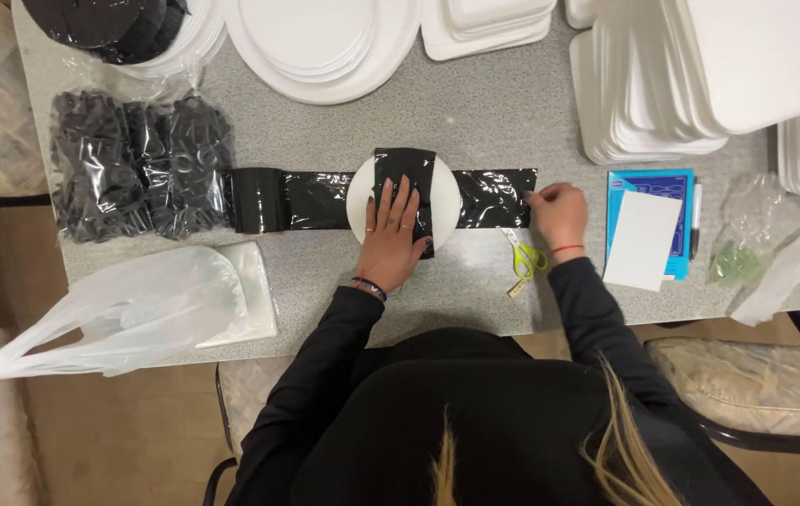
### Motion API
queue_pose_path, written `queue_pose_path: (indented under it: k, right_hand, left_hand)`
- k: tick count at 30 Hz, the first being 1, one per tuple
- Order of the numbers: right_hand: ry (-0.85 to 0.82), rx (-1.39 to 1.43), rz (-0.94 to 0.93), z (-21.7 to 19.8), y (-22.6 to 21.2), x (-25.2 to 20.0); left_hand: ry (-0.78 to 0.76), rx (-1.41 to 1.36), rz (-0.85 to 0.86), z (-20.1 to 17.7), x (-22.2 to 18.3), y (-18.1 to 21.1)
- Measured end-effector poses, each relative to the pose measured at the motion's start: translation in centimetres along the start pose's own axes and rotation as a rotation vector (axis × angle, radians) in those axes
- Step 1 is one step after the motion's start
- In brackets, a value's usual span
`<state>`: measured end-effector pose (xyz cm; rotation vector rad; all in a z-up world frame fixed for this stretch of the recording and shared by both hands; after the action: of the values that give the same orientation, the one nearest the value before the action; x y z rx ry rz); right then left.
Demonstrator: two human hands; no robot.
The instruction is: Wrapping a round lid with black plastic stretch film and cutting it with scissors.
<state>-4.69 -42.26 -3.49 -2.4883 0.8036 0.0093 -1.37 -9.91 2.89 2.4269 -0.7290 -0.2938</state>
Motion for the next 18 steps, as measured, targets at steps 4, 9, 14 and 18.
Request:
queue_pose_path:
  k: [4, 9, 14, 18]
  right_hand:
    - [0.15, -0.151, -0.103, 1.8, -0.2, 0.1]
    - [0.126, -0.012, -0.113, 3.5, 1.5, 0.9]
    - [0.04, 0.326, 0.039, 3.0, 1.5, 0.7]
    - [-0.191, 0.962, 0.289, 0.8, -2.1, -0.8]
  left_hand:
    - [-0.07, 0.036, -0.065, 1.2, 0.3, -0.8]
    - [-0.063, 0.04, -0.054, 1.7, 0.1, -1.2]
    - [-0.082, 0.055, -0.075, 1.8, 0.2, -1.2]
    - [-0.081, 0.061, -0.07, 2.0, 0.2, -1.3]
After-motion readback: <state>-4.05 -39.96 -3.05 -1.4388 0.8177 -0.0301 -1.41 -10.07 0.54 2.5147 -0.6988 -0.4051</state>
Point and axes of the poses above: each hand's wrist, its own x-axis towards the middle knuckle, its own z-axis out of the palm, y = z × x, the point moved 2 cm from there along x, towards the middle knuckle, and after that the axes turned 10 degrees about -x, right-handed, at the moved point
